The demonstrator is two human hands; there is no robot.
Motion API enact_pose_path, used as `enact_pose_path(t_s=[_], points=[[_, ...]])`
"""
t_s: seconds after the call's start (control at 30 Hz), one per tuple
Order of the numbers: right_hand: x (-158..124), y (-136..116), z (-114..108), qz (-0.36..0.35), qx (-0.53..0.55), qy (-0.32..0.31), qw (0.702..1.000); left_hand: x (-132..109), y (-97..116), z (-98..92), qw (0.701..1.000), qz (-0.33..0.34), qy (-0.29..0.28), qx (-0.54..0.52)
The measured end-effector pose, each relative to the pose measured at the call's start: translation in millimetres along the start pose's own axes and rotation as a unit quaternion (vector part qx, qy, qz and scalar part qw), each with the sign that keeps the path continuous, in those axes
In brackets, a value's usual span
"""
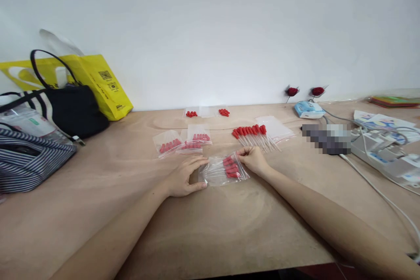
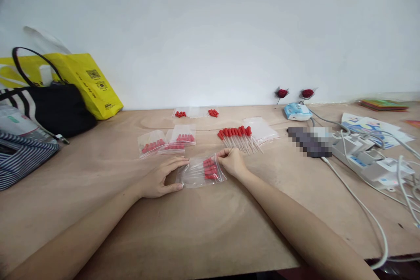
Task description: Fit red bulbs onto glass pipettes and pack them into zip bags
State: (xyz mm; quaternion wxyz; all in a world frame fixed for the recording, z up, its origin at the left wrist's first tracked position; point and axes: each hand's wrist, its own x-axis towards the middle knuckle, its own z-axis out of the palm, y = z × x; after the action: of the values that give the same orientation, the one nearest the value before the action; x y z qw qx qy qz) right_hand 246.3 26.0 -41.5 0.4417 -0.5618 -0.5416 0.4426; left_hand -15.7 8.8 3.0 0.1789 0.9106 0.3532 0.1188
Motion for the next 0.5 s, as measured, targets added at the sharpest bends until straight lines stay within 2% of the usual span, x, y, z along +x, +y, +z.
enact_pose_path(t_s=[0.2,0.37,0.43,0.5], points=[[-10.9,-12.1,-6.1,-0.015,0.018,-0.091,0.996,-0.1,2.5,-3.3,1.000,-0.003,-0.007,-0.016],[-9.5,-18.0,-10.0,0.013,-0.020,-0.024,0.999,0.3,3.4,-6.3,0.999,0.002,-0.032,-0.013],[-7.5,-16.8,-7.7,0.014,-0.042,-0.041,0.998,0.3,4.6,-6.8,0.999,-0.001,-0.041,-0.012],[-7.1,-15.7,-6.5,0.005,-0.040,-0.092,0.995,0.1,5.7,-6.5,0.999,0.000,-0.041,-0.014]])
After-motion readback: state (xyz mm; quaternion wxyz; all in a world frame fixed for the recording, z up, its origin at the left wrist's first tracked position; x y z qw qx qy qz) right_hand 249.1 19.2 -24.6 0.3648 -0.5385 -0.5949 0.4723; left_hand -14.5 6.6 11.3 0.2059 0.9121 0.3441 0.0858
